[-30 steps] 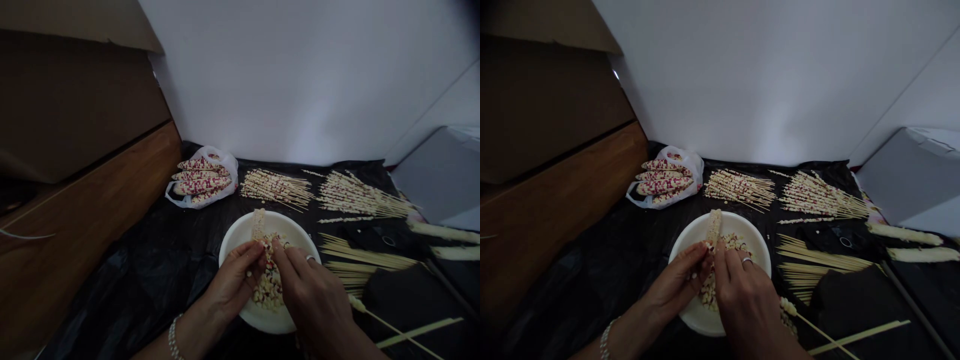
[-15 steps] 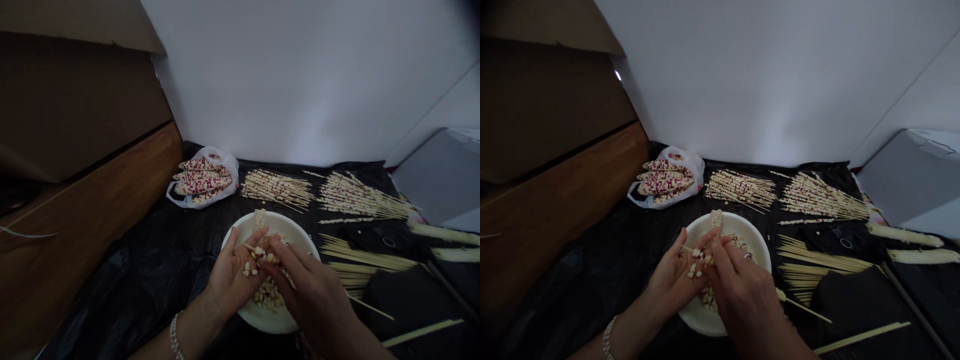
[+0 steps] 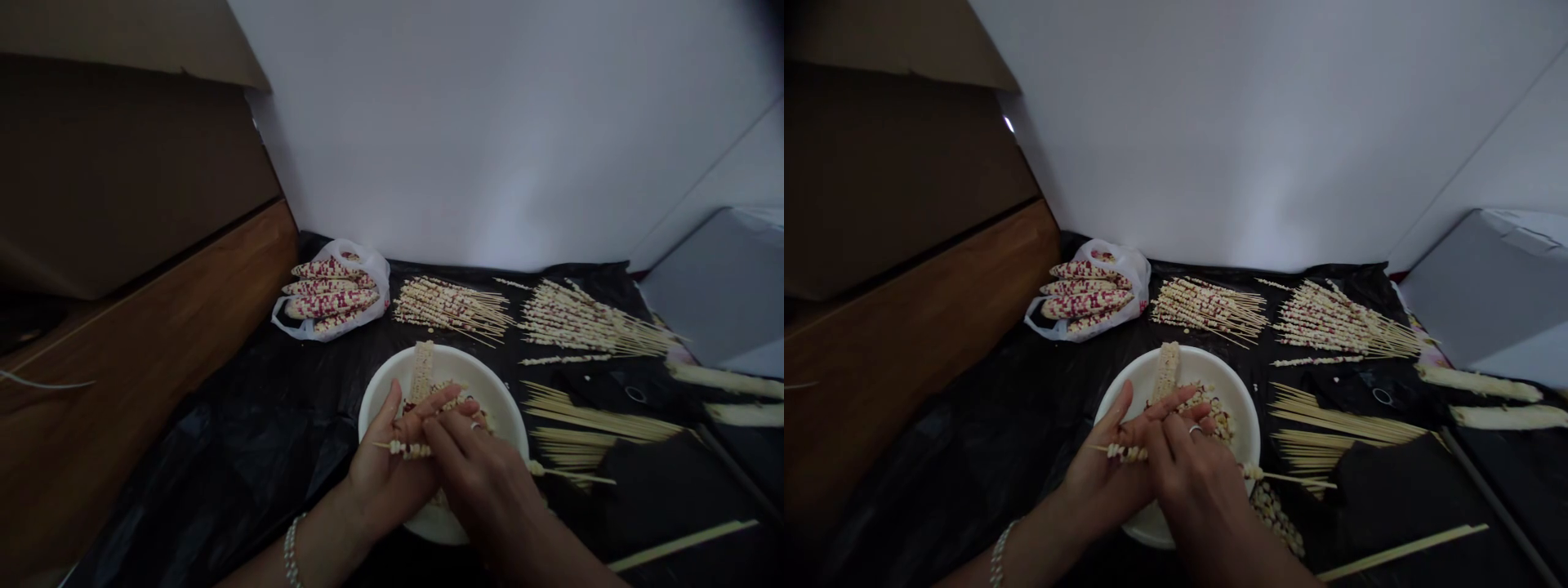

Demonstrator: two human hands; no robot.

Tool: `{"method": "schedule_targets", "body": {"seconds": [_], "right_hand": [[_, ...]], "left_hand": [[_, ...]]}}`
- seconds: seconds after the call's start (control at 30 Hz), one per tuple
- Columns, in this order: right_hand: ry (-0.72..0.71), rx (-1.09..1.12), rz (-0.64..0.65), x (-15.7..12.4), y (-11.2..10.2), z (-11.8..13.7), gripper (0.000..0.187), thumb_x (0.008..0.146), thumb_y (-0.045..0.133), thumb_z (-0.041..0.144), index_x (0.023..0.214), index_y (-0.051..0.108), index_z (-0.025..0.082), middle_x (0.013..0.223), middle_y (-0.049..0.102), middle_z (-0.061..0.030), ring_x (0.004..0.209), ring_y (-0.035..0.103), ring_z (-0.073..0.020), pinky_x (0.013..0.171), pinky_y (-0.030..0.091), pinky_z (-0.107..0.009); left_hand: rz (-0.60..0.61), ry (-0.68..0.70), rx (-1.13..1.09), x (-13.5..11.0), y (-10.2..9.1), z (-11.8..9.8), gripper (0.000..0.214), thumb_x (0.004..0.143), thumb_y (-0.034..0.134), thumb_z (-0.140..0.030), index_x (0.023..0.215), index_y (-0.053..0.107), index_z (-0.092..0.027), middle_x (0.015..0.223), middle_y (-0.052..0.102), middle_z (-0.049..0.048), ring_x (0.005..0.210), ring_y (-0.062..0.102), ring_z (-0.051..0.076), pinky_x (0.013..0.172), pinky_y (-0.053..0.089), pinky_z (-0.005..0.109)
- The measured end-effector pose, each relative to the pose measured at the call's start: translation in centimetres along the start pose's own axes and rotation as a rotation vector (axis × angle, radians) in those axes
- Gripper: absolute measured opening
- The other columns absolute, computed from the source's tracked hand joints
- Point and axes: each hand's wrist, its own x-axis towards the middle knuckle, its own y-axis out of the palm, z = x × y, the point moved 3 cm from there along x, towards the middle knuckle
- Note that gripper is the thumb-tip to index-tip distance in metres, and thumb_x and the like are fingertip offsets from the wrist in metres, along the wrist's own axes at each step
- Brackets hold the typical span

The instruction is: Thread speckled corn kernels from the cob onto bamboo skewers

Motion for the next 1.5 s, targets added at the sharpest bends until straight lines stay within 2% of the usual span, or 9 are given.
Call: {"method": "schedule_targets", "body": {"seconds": [0.1, 0.23, 0.33, 0.47, 0.6, 0.83, 1.0, 1.17, 1.5], "right_hand": [[0.035, -0.015, -0.092, 0.1, -0.5, -1.2, 0.028, 0.083, 0.044, 0.007, 0.104, 0.060, 0.016, 0.090, 0.063, -0.0067, 0.070, 0.060, -0.0162, 0.059, 0.049, -0.028], [0.082, 0.074, -0.121, 0.4, -1.3, -2.2, 0.030, 0.088, 0.043, 0.012, 0.112, 0.059, 0.019, 0.094, 0.064, -0.0051, 0.074, 0.061, -0.0131, 0.063, 0.049, -0.025], [0.115, 0.094, -0.106, 0.4, -1.5, -2.4, 0.029, 0.088, 0.043, 0.013, 0.110, 0.061, 0.020, 0.092, 0.063, -0.0042, 0.075, 0.061, -0.0133, 0.060, 0.048, -0.025], [0.155, 0.138, -0.102, 0.5, -1.8, -2.2, 0.032, 0.088, 0.042, 0.012, 0.114, 0.060, 0.020, 0.096, 0.062, -0.0053, 0.080, 0.060, -0.0136, 0.065, 0.048, -0.026], [0.181, 0.179, -0.095, 0.8, -2.8, -2.4, 0.024, 0.090, 0.045, 0.021, 0.107, 0.063, 0.019, 0.092, 0.061, -0.0056, 0.083, 0.060, -0.0151, 0.073, 0.049, -0.030], [0.129, 0.056, -0.164, 0.9, -4.3, -3.2, 0.029, 0.092, 0.042, 0.022, 0.113, 0.060, 0.014, 0.091, 0.063, -0.0087, 0.084, 0.059, -0.0171, 0.074, 0.049, -0.033], [0.091, -0.076, -0.117, 0.4, -3.5, -2.9, 0.038, 0.085, 0.041, 0.009, 0.117, 0.060, 0.015, 0.084, 0.064, -0.0068, 0.082, 0.060, -0.0183, 0.071, 0.049, -0.033], [0.088, -0.165, -0.100, 0.1, -3.1, -2.6, 0.041, 0.081, 0.043, 0.006, 0.117, 0.060, 0.015, 0.080, 0.063, -0.0055, 0.075, 0.060, -0.0192, 0.062, 0.048, -0.032], [0.095, -0.188, -0.107, 0.4, -2.8, -2.5, 0.036, 0.084, 0.041, 0.008, 0.114, 0.061, 0.015, 0.077, 0.061, -0.0044, 0.072, 0.059, -0.0191, 0.060, 0.045, -0.031]], "left_hand": [[-0.034, -0.012, 0.034, 0.1, 0.0, 0.1, 0.052, 0.093, 0.039, -0.047, 0.117, 0.060, -0.006, 0.106, 0.068, 0.0155, 0.108, 0.059, 0.024, 0.102, 0.036, 0.037], [-0.154, 0.133, 0.150, 0.2, -0.5, 0.1, 0.019, 0.089, 0.052, -0.017, 0.096, 0.068, -0.010, 0.097, 0.070, 0.0090, 0.097, 0.063, 0.017, 0.100, 0.040, 0.033], [-0.186, 0.186, 0.235, 0.1, -0.7, 0.3, 0.019, 0.082, 0.057, -0.004, 0.095, 0.069, -0.010, 0.099, 0.069, 0.0077, 0.095, 0.062, 0.014, 0.099, 0.041, 0.030], [-0.204, 0.186, 0.281, 0.0, -0.7, 0.3, 0.018, 0.081, 0.061, -0.005, 0.095, 0.070, -0.010, 0.100, 0.069, 0.0084, 0.094, 0.063, 0.014, 0.095, 0.045, 0.026], [-0.254, 0.231, 0.308, -0.2, -0.5, -0.3, 0.015, 0.079, 0.064, -0.005, 0.092, 0.071, -0.009, 0.093, 0.070, 0.0074, 0.082, 0.065, 0.010, 0.081, 0.050, 0.017], [-0.353, 0.302, 0.265, -0.5, -0.2, -2.0, 0.012, 0.082, 0.062, -0.008, 0.092, 0.069, -0.010, 0.084, 0.069, 0.0045, 0.069, 0.065, 0.006, 0.067, 0.053, 0.012], [-0.370, 0.335, 0.291, -0.5, -0.2, -2.5, 0.019, 0.082, 0.061, -0.006, 0.099, 0.068, -0.010, 0.090, 0.070, 0.0060, 0.072, 0.065, 0.006, 0.070, 0.054, 0.012], [-0.396, 0.374, 0.306, -0.5, -0.2, -2.6, 0.016, 0.081, 0.064, -0.009, 0.097, 0.068, -0.011, 0.097, 0.070, 0.0062, 0.075, 0.065, 0.006, 0.070, 0.054, 0.013], [-0.425, 0.368, 0.285, -0.4, -0.5, -2.4, 0.016, 0.081, 0.063, -0.008, 0.097, 0.067, -0.009, 0.085, 0.069, 0.0062, 0.071, 0.065, 0.007, 0.069, 0.054, 0.014]]}}
